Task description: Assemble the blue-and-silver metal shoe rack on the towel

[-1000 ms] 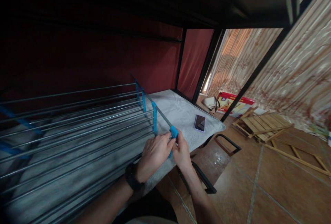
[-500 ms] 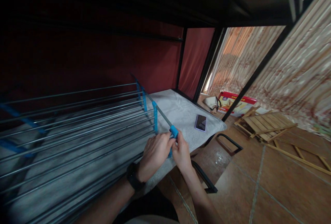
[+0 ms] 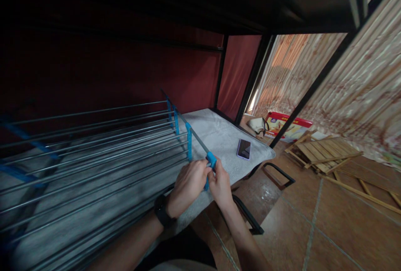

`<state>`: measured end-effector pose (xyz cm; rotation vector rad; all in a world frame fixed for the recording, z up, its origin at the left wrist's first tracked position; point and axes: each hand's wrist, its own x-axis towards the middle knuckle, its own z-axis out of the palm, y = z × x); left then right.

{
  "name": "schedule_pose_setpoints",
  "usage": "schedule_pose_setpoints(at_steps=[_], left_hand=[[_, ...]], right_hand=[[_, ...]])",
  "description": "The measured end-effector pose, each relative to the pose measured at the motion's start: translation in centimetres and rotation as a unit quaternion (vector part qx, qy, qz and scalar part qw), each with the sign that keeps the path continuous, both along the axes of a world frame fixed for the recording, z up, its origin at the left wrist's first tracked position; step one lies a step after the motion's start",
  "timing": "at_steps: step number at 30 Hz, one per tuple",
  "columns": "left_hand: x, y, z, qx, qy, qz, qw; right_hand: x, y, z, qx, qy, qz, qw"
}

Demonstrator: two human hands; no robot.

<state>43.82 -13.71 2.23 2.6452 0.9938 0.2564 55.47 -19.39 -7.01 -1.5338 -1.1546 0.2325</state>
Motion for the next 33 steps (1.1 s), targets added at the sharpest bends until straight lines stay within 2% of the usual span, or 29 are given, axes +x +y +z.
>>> schedule_pose_setpoints(at_steps=[5, 11, 16, 25, 33], left_hand=[[0.0, 0.2, -0.5, 0.005, -0.016, 0.005, 1.000], [-0.1, 0.2, -0.1, -0.009, -0.022, 0.006, 1.000], [-0.1, 0.3, -0.5, -0.003, -0.038, 0.009, 0.999], [-0.4, 0.5, -1.5, 0.001, -0.058, 0.004, 0.998], [-0.5, 0.5, -0.4, -0.047, -0.054, 0.021, 0.997]], right_hand=[[-0.4, -0.1, 0.3, -0.003, -0.001, -0.012, 1.000], [-0.9, -0.1, 0.8, 0.005, -0.009, -0.028, 1.000], [-1.2, -0.2, 1.1, 0.004, -0.013, -0.032, 0.999], [-1.2, -0.2, 0.6, 0.010, 0.005, -0.019, 1.000], [-1.4, -0.2, 0.3, 0.014, -0.013, -0.033, 0.999]])
